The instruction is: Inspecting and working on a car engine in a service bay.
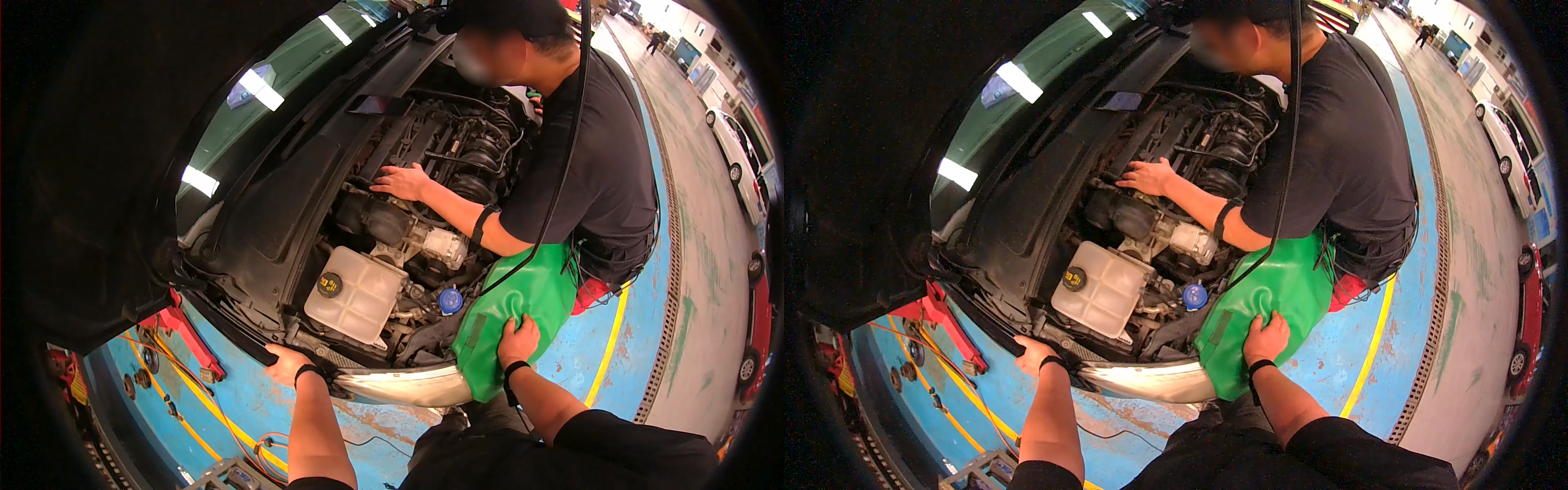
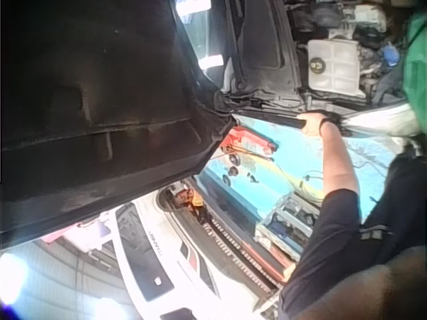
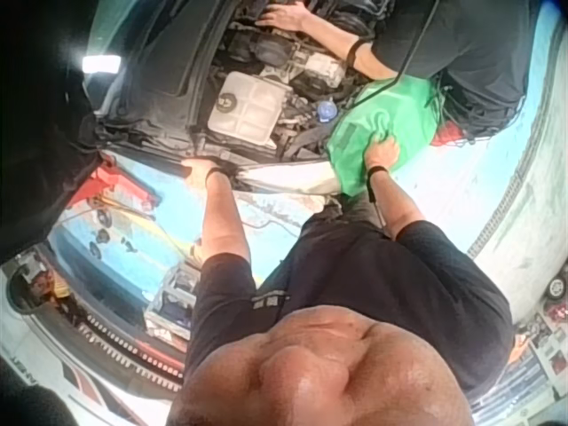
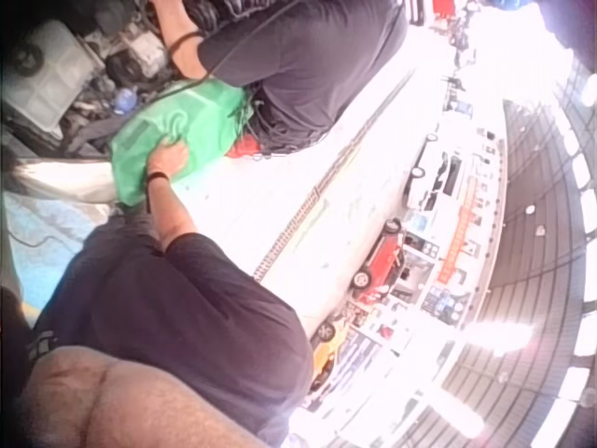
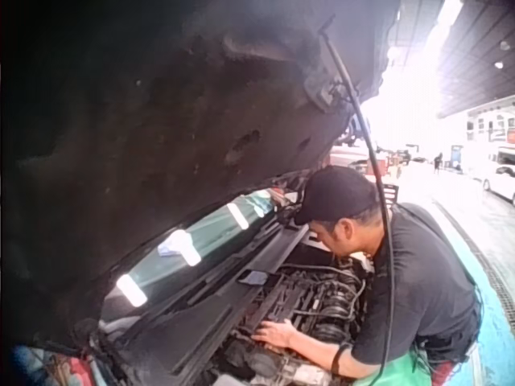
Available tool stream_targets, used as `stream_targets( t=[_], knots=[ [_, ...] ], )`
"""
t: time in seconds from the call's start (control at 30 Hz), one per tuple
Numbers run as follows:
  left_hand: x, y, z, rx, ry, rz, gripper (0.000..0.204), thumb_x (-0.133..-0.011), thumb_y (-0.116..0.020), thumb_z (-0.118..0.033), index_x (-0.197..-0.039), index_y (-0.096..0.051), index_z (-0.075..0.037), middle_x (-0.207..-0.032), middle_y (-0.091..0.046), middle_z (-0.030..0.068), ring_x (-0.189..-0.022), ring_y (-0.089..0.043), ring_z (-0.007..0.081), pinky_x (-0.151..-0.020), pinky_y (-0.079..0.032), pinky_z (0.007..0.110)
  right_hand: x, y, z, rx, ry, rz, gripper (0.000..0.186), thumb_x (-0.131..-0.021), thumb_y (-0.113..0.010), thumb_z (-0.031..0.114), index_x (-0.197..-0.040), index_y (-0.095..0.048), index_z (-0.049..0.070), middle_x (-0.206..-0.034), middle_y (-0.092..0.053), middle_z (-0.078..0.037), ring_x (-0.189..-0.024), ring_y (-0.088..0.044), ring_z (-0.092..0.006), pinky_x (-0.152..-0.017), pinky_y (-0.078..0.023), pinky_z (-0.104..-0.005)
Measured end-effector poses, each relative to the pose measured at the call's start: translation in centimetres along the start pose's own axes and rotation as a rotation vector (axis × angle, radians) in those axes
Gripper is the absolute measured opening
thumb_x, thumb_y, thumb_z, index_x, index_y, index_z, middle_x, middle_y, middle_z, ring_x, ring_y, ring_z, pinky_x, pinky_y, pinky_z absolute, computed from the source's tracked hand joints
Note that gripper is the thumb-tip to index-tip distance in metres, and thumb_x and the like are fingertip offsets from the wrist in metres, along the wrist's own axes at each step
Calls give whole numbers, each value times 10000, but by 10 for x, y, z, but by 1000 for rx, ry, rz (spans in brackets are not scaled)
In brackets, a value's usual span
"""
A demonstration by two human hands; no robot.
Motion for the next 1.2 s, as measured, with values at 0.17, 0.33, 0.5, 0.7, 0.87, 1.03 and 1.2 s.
stream_targets(
  t=[0.17,0.33,0.5,0.7,0.87,1.03,1.2],
  knots=[
    [8,5,-4,39,3,6,915,-914,-457,-743,-1362,-516,53,-1320,-597,299,-1196,-594,462,-1000,-478,570,0,3,0,-11,22,-27,502,-932,-638,340,-1313,-620,14,-1366,-596,-173,-1307,-504,-366,-1113,-377,-483],
    [6,9,1,62,-1,-18,924,-893,-497,-752,-1339,-541,56,-1284,-620,298,-1172,-610,459,-1005,-479,551,2,2,-3,-32,35,-30,494,-926,-648,332,-1297,-626,7,-1354,-606,-182,-1295,-512,-374,-1111,-381,-486],
    [5,6,-1,-5,14,19,889,-926,-432,-735,-1398,-500,15,-1349,-585,281,-1207,-592,469,-1003,-467,614,4,6,2,-13,23,-33,485,-932,-649,326,-1300,-624,12,-1346,-614,-182,-1290,-520,-369,-1112,-388,-475],
    [5,4,-1,14,8,1,942,-882,-468,-775,-1308,-553,62,-1300,-615,296,-1170,-618,449,-1003,-487,547,1,5,2,-7,9,-14,485,-946,-634,336,-1312,-615,19,-1358,-605,-185,-1308,-507,-366,-1121,-381,-470],
    [5,4,0,26,2,-23,944,-888,-465,-767,-1330,-541,63,-1314,-610,295,-1186,-611,451,-1013,-481,545,1,2,0,-6,0,-2,490,-950,-626,341,-1324,-612,25,-1378,-595,-176,-1326,-494,-359,-1131,-369,-470],
    [2,2,1,15,23,37,933,-907,-444,-757,-1394,-492,36,-1367,-571,289,-1222,-585,455,-1015,-462,587,2,5,3,1,-13,12,493,-953,-619,347,-1330,-610,30,-1384,-592,-172,-1331,-491,-355,-1134,-365,-470],
    [2,1,2,8,22,52,922,-924,-420,-750,-1435,-457,16,-1394,-546,286,-1242,-569,461,-1011,-450,624,1,2,0,-4,-2,8,497,-952,-617,349,-1331,-610,27,-1382,-594,-173,-1333,-489,-358,-1135,-364,-471]
  ],
)
Point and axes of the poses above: each hand's wrist, its own x-axis away from the middle knuckle, its own y-axis out of the back of the hand, z = x × y, the point moved 6 cm from there along -x, towards the middle knuckle
